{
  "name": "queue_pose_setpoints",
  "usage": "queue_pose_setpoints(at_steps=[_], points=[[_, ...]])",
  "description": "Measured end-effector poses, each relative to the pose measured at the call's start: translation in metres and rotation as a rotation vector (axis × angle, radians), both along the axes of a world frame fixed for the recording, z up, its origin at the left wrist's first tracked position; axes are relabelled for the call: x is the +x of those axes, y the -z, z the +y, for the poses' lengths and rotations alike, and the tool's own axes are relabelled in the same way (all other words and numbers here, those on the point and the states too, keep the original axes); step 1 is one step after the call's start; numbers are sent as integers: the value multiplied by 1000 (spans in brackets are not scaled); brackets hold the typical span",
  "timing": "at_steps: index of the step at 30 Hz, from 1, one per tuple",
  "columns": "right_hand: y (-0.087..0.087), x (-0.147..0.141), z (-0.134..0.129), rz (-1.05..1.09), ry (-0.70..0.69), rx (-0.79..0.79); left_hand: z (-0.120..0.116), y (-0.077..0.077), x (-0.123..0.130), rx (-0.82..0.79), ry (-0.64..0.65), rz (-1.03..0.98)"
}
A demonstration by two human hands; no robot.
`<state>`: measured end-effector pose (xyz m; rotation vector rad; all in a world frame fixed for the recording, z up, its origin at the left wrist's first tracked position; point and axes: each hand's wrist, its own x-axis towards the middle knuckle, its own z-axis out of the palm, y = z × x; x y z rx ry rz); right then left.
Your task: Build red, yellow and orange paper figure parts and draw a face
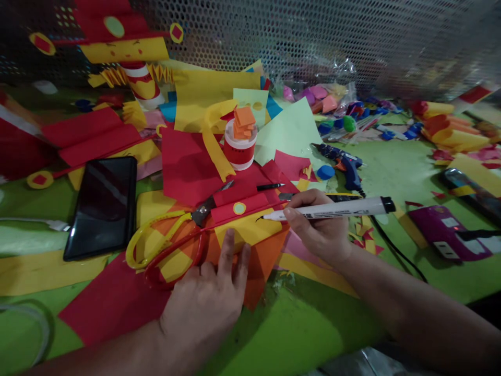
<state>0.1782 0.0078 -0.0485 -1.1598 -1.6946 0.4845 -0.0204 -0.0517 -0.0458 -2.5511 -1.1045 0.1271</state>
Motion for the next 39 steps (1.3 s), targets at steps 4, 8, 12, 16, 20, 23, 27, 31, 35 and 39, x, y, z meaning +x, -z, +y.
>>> queue_pose_setpoints(at_steps=[4,8,12,16,20,23,27,31,35,39], points=[[1,0,0,10,-23,6,0,0,0,13,1,1],[1,3,-1,100,-31,15,0,-1,0,17,13,4],[2,2,-5,262,-36,-41,-1,-1,1,18,12,2],[4,-4,-10,351,-111,-111,-2,-1,1,44,20,28],[0,-9,-15,430,-138,-133,-2,-1,0,38,19,-9],[-5,-9,-20,413,-133,-164,-1,-3,1,42,44,-37],[-5,-9,-24,447,-167,-183,-2,-15,-2,78,90,-81],[1,-11,-22,605,-149,-134,0,-31,-9,9,71,-120],[6,-9,-22,649,-121,-58,15,-42,-15,-322,-126,-71],[9,-2,-26,539,-128,-36,33,-47,-22,-523,-415,-122]])
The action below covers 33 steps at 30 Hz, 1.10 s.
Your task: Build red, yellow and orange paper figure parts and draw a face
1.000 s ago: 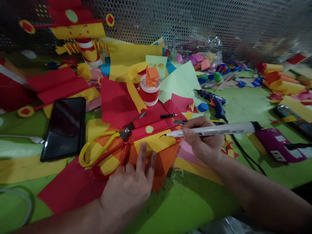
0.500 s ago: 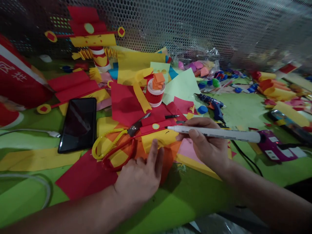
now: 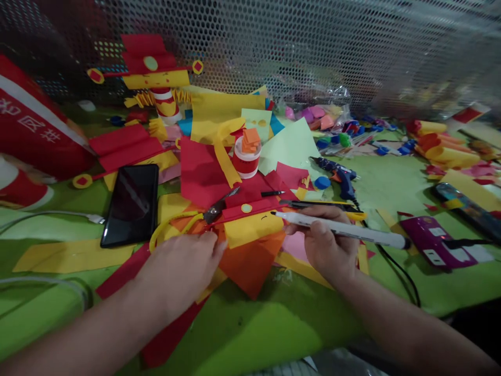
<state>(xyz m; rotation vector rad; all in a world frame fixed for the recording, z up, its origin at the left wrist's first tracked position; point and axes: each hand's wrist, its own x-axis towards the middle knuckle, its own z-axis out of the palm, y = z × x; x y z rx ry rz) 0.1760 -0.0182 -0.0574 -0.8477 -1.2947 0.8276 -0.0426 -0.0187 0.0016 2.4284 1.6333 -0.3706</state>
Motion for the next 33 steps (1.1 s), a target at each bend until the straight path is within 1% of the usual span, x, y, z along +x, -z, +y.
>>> queue_pose_setpoints(at_steps=[1,3,6,7,9,13,15,17,20,22,25,29,33], points=[[0,1,-1,-56,0,32,3,0,-1,-32,-33,-7],[-2,3,-2,-232,11,141,4,0,-2,-65,-27,-33],[-8,2,-4,-584,15,391,0,3,-2,-37,37,-42],[-10,1,-5,-671,4,460,-2,5,-1,-19,61,-27],[-11,-2,-6,-756,-39,536,-7,9,0,12,125,18],[-7,-5,-7,-756,-108,518,-17,19,4,37,331,76],[-4,-5,-7,-751,-128,496,-22,22,5,92,423,57],[-4,-4,-6,-737,-140,497,-28,22,6,234,481,15],[-5,-3,-5,-685,-159,535,-37,18,5,496,533,-48],[-7,-3,-5,-657,-175,543,-40,18,5,596,551,-55],[-10,-5,-7,-661,-143,494,-41,26,7,613,543,5],[-9,-10,-10,-741,-55,411,-40,39,11,534,545,72],[-8,-12,-10,-832,-44,365,-39,43,13,504,574,53]])
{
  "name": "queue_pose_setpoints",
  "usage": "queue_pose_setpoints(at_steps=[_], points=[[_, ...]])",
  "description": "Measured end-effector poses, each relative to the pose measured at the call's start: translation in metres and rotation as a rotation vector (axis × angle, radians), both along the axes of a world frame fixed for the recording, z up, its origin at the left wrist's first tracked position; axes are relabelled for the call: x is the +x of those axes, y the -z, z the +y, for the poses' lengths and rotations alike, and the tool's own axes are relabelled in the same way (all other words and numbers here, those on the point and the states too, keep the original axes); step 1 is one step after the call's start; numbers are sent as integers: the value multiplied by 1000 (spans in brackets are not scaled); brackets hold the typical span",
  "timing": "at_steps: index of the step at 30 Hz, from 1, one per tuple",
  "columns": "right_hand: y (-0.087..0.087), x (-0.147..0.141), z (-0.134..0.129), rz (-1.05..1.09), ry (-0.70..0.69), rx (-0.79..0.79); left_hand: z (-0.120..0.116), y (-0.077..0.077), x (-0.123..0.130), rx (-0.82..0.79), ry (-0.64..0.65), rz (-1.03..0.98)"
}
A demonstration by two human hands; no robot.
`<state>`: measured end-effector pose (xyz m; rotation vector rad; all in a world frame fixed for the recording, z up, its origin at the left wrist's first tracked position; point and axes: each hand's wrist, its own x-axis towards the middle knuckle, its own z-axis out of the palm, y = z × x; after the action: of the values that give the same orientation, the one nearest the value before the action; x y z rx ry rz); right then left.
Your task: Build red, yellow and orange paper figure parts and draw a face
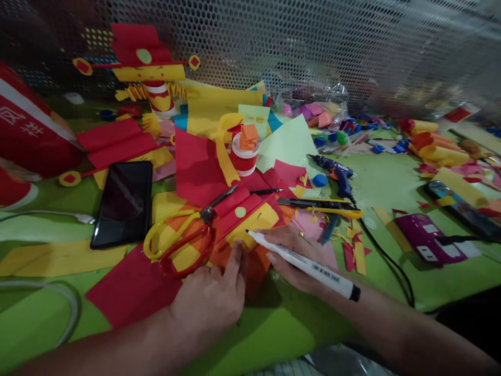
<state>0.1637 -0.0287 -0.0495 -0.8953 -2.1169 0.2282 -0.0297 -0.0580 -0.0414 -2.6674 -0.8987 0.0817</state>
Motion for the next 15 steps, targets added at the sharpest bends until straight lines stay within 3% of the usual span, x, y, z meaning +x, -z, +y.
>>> queue_pose_setpoints(at_steps=[9,15], points=[[-2,0,2,-57,60,32,0,7,2,56,-19,-78],[-4,-1,3,-58,93,81,2,2,3,37,-6,-48]])
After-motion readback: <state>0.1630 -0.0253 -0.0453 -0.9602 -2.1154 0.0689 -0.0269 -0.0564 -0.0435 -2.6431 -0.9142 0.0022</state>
